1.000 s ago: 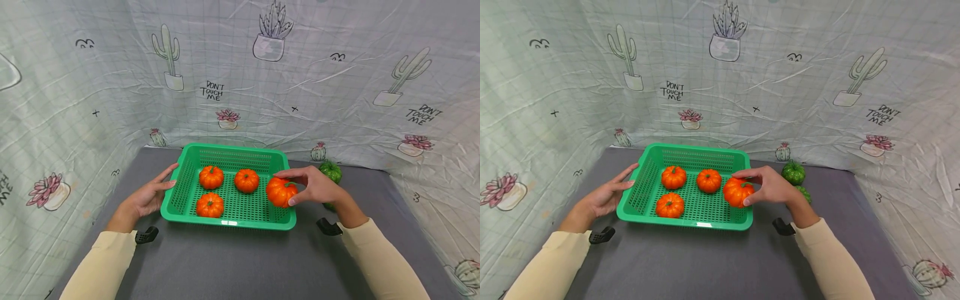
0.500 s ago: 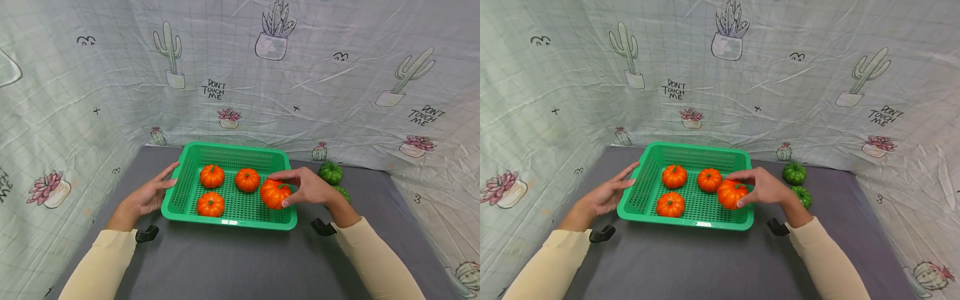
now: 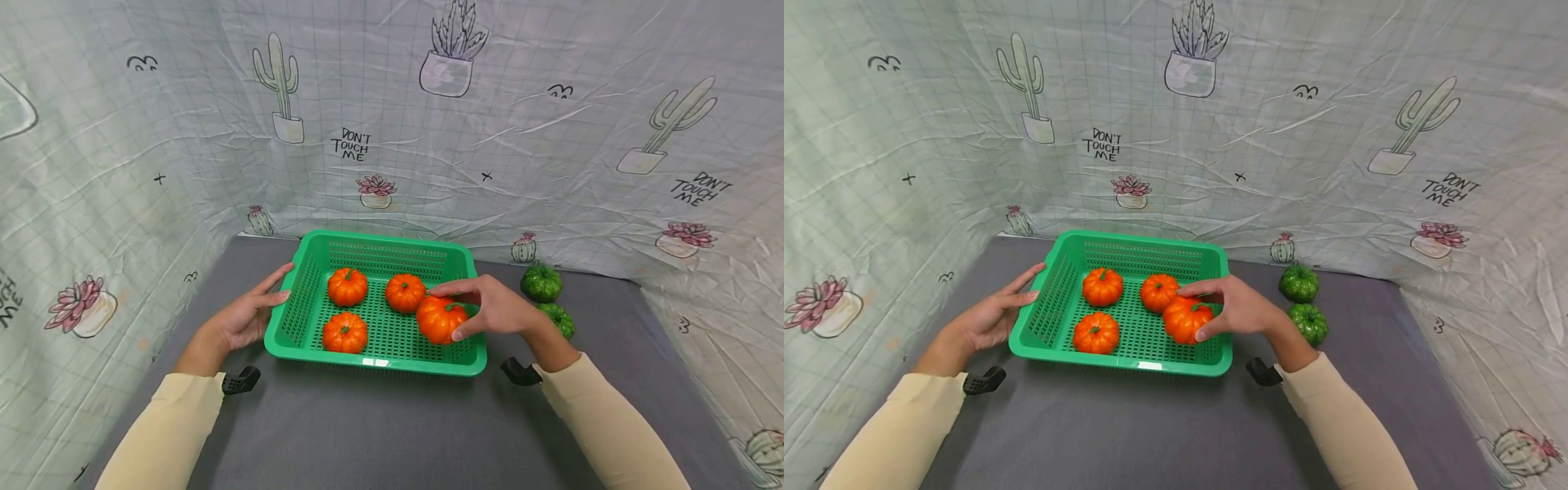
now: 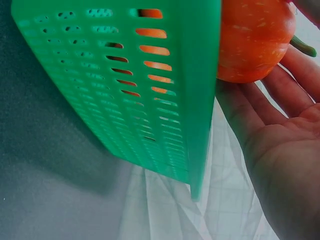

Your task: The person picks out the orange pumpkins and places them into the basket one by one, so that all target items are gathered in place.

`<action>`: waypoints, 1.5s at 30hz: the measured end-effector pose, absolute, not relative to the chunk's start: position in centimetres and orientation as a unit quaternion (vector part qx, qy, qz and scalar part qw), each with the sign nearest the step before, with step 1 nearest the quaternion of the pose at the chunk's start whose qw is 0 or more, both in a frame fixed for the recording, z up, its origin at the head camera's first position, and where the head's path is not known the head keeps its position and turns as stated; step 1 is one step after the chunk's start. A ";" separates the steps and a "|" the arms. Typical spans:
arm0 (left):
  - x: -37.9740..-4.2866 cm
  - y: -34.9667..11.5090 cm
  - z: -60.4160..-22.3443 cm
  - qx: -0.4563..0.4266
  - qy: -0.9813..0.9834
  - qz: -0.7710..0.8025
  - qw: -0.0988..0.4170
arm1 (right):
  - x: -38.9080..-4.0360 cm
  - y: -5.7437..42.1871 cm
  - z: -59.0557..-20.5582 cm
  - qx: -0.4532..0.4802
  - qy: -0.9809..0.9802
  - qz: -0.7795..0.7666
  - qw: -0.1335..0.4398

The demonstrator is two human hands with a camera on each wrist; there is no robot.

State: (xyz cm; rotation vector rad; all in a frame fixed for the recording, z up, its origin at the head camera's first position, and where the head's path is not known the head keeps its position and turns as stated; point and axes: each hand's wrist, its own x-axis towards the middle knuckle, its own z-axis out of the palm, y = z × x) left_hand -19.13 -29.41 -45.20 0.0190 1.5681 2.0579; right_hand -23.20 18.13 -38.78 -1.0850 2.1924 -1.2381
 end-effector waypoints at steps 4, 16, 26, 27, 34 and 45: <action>-19.2 -29.4 -45.2 0.006 0.579 0.768 0.274 | -23.2 17.8 -39.0 -0.390 0.784 -0.440 0.199; -19.3 -29.3 -45.2 0.006 0.581 0.765 0.277 | -23.1 16.9 -39.2 -0.386 0.794 -0.424 0.202; -19.3 -29.3 -45.3 0.006 0.579 0.767 0.276 | -23.1 16.1 -39.5 -0.392 0.789 -0.421 0.214; -19.3 -29.3 -45.3 0.006 0.580 0.767 0.275 | -23.1 16.0 -39.6 -0.394 0.790 -0.418 0.213; -19.3 -29.3 -45.3 0.003 0.579 0.768 0.274 | -23.1 15.4 -39.9 -0.403 0.794 -0.401 0.214; -19.2 -29.5 -45.3 0.004 0.583 0.764 0.275 | -23.2 14.4 -40.4 -0.412 0.798 -0.382 0.219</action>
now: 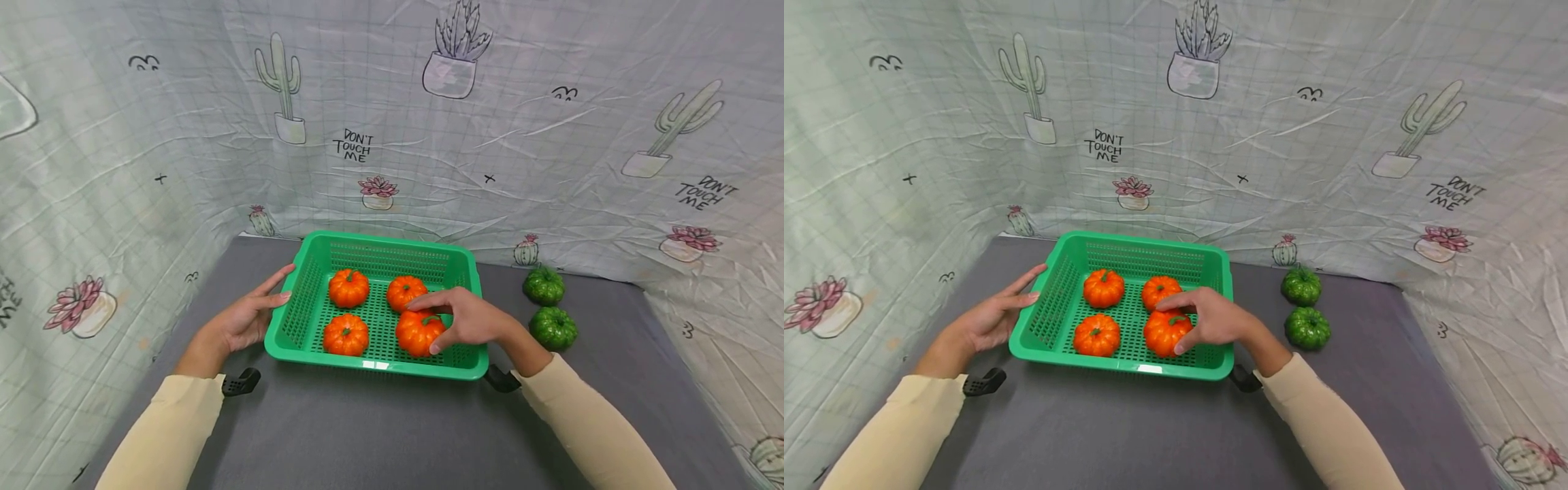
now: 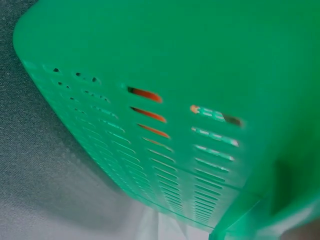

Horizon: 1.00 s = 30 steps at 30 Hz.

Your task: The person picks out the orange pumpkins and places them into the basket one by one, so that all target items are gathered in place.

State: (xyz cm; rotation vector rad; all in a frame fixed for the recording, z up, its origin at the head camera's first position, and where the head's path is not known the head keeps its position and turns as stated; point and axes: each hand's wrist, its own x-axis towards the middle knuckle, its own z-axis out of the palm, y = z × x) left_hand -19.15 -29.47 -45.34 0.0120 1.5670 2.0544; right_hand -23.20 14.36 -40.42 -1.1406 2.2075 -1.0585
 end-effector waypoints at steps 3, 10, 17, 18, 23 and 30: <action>-19.1 -29.5 -45.3 0.005 0.588 0.761 0.274 | -23.2 14.1 -40.5 -0.415 0.802 -0.371 0.215; -19.0 -29.5 -45.3 0.006 0.590 0.760 0.273 | -23.2 13.5 -40.8 -0.426 0.818 -0.330 0.201; -19.0 -29.6 -45.3 0.007 0.588 0.761 0.276 | -23.0 12.7 -41.1 -0.427 0.833 -0.289 0.198; -18.9 -29.6 -45.4 0.007 0.588 0.761 0.276 | -23.0 12.6 -41.1 -0.427 0.836 -0.284 0.198; -18.9 -29.6 -45.3 0.008 0.587 0.762 0.274 | -23.1 12.1 -41.4 -0.427 0.843 -0.261 0.196; -18.9 -29.5 -45.3 0.010 0.589 0.760 0.275 | -23.1 11.5 -41.9 -0.434 0.845 -0.240 0.200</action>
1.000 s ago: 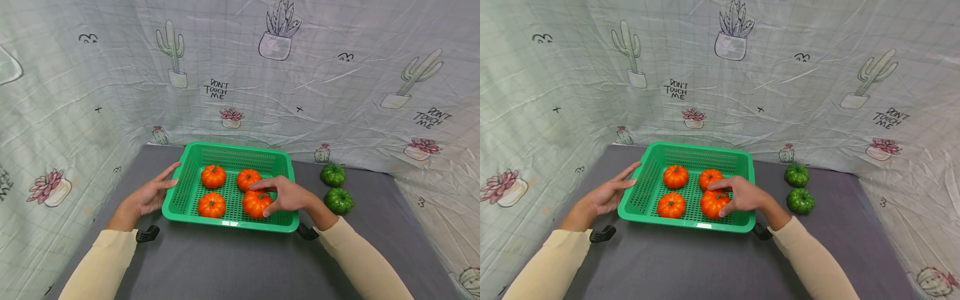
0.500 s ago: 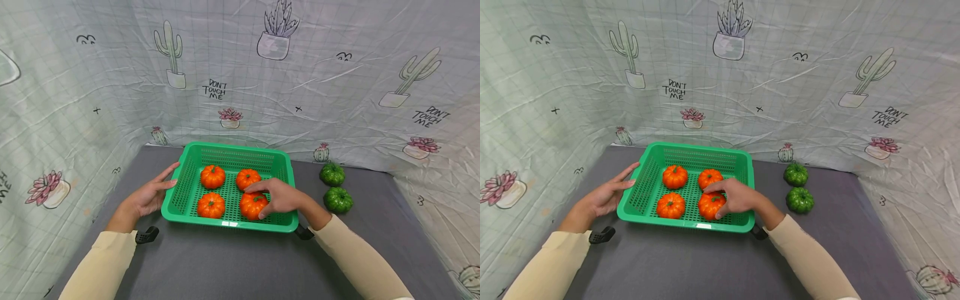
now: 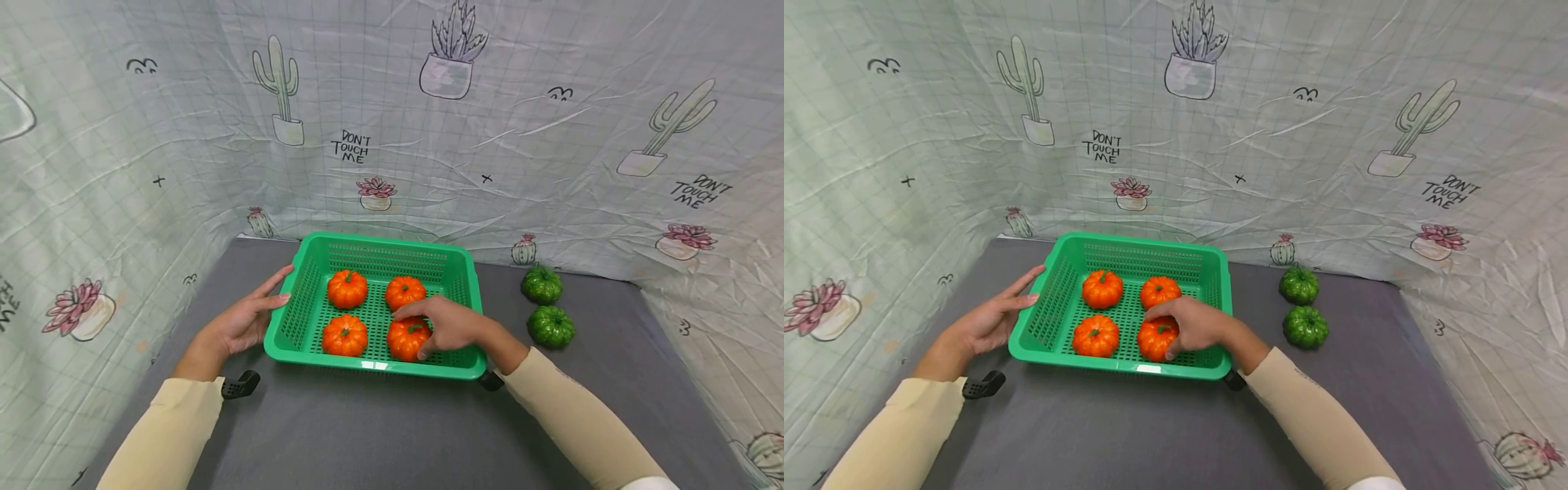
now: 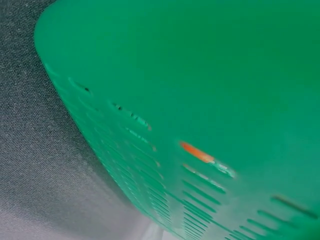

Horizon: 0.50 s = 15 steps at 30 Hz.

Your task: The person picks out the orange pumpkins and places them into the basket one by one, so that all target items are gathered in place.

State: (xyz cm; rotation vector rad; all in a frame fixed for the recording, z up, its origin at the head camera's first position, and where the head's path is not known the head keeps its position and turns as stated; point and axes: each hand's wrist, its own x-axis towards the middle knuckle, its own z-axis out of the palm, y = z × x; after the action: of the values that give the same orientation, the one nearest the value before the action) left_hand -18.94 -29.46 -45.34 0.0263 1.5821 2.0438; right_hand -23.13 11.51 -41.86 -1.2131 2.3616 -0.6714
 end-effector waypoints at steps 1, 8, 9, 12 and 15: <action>-19.0 -29.5 -45.3 0.010 0.589 0.759 0.275 | -23.1 11.4 -41.9 -0.434 0.846 -0.236 0.200; -18.7 -30.0 -45.5 0.016 0.591 0.760 0.271 | -23.1 10.8 -42.5 -0.444 0.851 -0.200 0.195; -18.6 -30.1 -45.6 0.017 0.592 0.760 0.268 | -23.1 10.7 -42.6 -0.446 0.851 -0.196 0.196; -18.4 -30.3 -45.7 0.022 0.601 0.756 0.259 | -22.9 10.3 -42.6 -0.448 0.853 -0.181 0.196; -18.2 -30.5 -46.1 0.026 0.615 0.749 0.246 | -22.8 9.9 -42.6 -0.451 0.857 -0.160 0.193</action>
State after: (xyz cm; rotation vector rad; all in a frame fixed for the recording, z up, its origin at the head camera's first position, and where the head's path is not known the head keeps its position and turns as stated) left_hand -18.22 -30.53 -46.10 0.0711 1.6772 2.0438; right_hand -22.76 9.92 -42.60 -1.2648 2.4051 -0.4487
